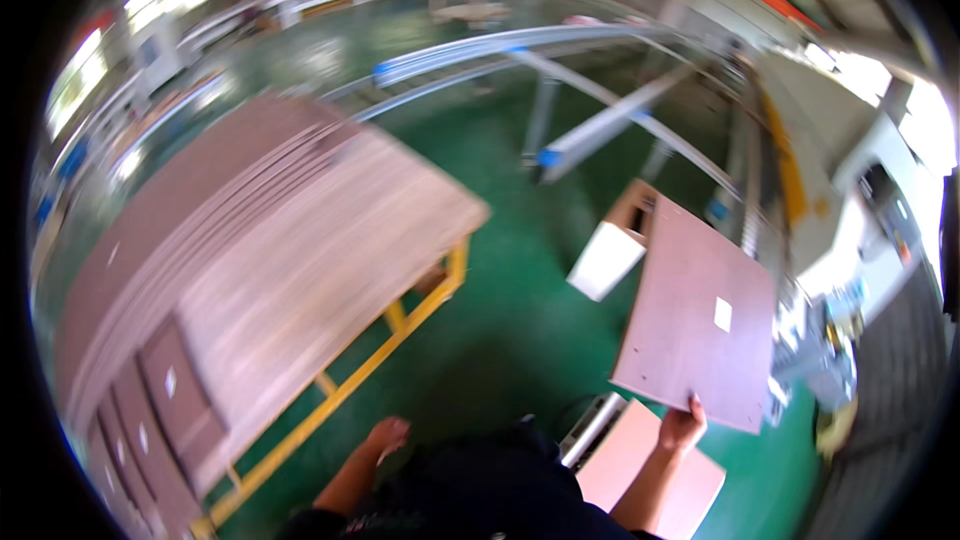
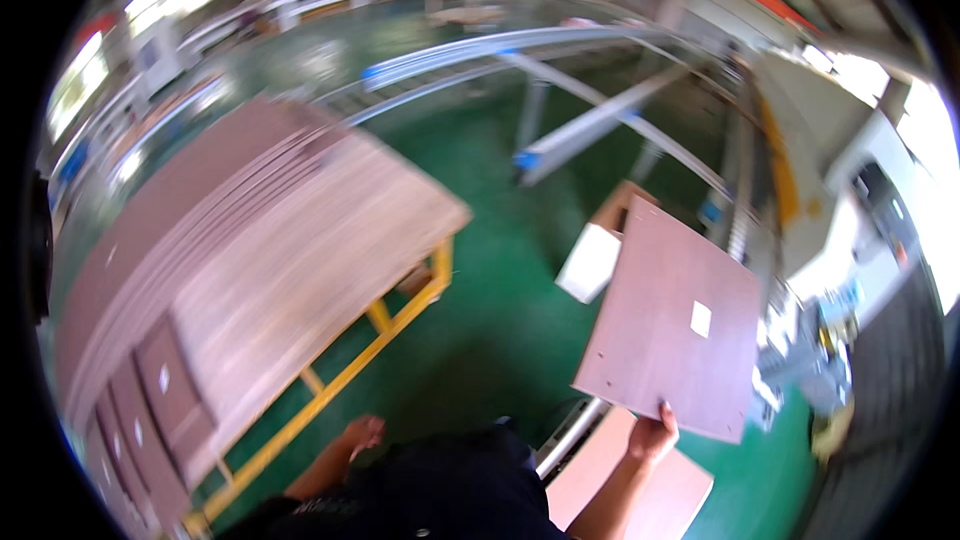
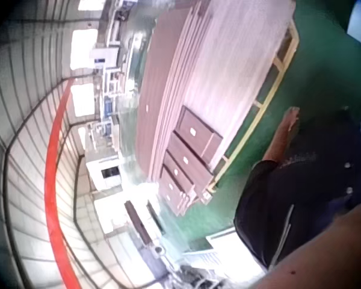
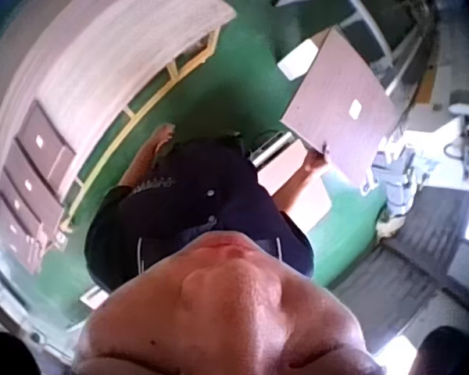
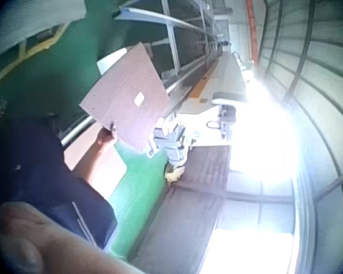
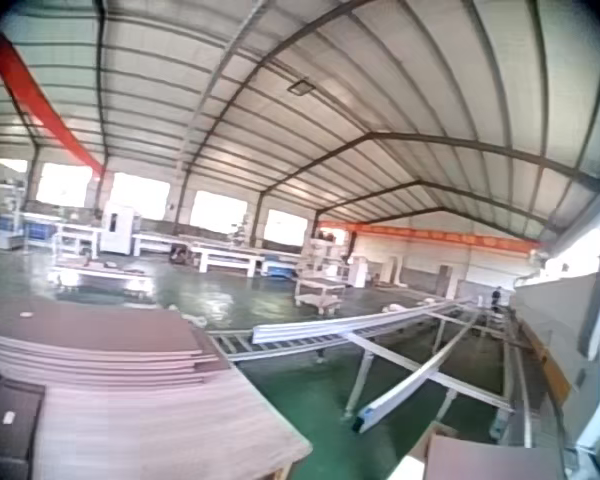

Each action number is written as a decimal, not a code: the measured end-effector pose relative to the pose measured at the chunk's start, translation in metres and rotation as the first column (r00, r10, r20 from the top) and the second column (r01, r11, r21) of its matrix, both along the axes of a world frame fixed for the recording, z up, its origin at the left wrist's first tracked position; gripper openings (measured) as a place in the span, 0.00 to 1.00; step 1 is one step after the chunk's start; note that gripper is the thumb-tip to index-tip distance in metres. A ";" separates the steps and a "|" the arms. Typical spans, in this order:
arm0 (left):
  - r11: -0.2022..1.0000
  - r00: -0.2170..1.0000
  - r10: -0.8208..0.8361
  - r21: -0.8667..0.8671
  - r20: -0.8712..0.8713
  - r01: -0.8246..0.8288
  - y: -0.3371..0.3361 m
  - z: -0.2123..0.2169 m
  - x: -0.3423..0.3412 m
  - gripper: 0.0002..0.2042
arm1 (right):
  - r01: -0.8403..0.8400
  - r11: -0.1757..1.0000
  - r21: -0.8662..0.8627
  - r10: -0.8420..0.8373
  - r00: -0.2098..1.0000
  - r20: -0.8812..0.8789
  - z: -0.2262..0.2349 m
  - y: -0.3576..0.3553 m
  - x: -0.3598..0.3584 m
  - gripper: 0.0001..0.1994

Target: The person picks up wooden panels from a stack one by one and feeds them into a large processing machine.

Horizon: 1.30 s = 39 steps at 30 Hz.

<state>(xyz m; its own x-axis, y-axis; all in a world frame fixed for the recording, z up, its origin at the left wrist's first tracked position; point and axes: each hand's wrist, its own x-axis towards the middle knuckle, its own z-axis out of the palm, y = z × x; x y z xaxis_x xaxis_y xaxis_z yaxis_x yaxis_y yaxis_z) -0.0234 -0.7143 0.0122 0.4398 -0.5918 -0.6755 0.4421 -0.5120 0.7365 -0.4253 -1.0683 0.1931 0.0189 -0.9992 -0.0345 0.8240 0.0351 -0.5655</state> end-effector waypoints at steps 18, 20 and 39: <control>0.368 0.756 0.499 -0.686 -0.424 -0.628 0.238 0.200 -0.047 0.30 | -0.983 -0.058 0.174 0.960 -0.103 -0.260 0.057 0.296 0.393 0.29; 0.090 0.619 0.636 -0.753 -0.460 -0.652 0.270 0.202 -0.053 0.29 | -0.953 -0.216 0.213 0.941 -0.261 -0.215 0.053 0.352 0.433 0.29; -0.530 -0.366 0.847 -0.667 -0.386 -0.524 0.616 0.218 -0.058 0.25 | -0.404 -0.898 0.175 0.359 -0.902 -0.240 0.034 0.824 0.597 0.18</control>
<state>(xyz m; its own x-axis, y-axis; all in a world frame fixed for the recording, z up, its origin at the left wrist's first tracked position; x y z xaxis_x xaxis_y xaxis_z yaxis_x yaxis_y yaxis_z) -0.0810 -0.0981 0.2298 0.6688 0.7144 -0.2058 -0.4604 0.6153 0.6399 0.1715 -0.2447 0.2267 0.3920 0.8952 -0.2120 -0.6710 0.1206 -0.7316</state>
